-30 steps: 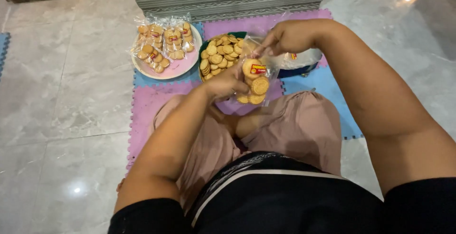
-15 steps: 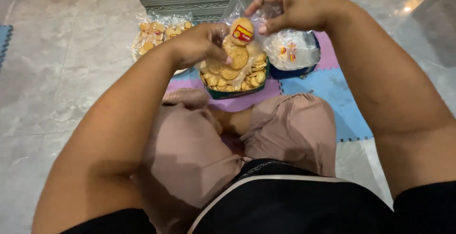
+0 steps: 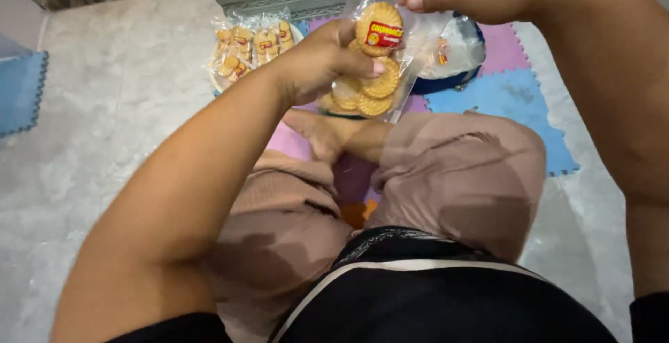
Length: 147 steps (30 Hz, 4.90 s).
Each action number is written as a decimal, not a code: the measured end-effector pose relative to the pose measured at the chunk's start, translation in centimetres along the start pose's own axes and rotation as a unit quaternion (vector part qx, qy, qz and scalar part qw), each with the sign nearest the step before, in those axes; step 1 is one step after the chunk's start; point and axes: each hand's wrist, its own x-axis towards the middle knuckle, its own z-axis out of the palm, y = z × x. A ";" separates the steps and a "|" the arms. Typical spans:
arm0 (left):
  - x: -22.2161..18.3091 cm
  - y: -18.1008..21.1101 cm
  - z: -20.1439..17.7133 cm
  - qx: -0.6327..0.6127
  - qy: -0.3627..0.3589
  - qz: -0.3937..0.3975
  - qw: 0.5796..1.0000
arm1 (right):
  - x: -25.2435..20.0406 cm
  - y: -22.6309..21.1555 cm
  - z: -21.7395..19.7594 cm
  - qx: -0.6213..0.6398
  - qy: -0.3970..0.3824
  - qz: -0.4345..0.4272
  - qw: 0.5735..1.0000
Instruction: The person picks up small, round biscuits from a green basket and places them into clear plastic bags by hand. They handle the biscuits one or two at a time and place the filled bags onto a white tray.
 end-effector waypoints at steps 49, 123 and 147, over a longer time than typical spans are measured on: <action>11.0 -18.2 -18.0 -0.361 0.296 0.075 0.881 | 7.9 47.4 22.8 -0.286 -0.006 0.218 0.933; 6.9 -23.2 -20.0 -0.360 0.290 -0.045 0.886 | 16.7 22.1 19.3 0.423 0.022 0.228 0.877; 6.6 -25.6 -23.5 -0.347 0.353 -0.031 0.868 | 18.3 21.2 22.0 0.328 0.276 0.110 0.897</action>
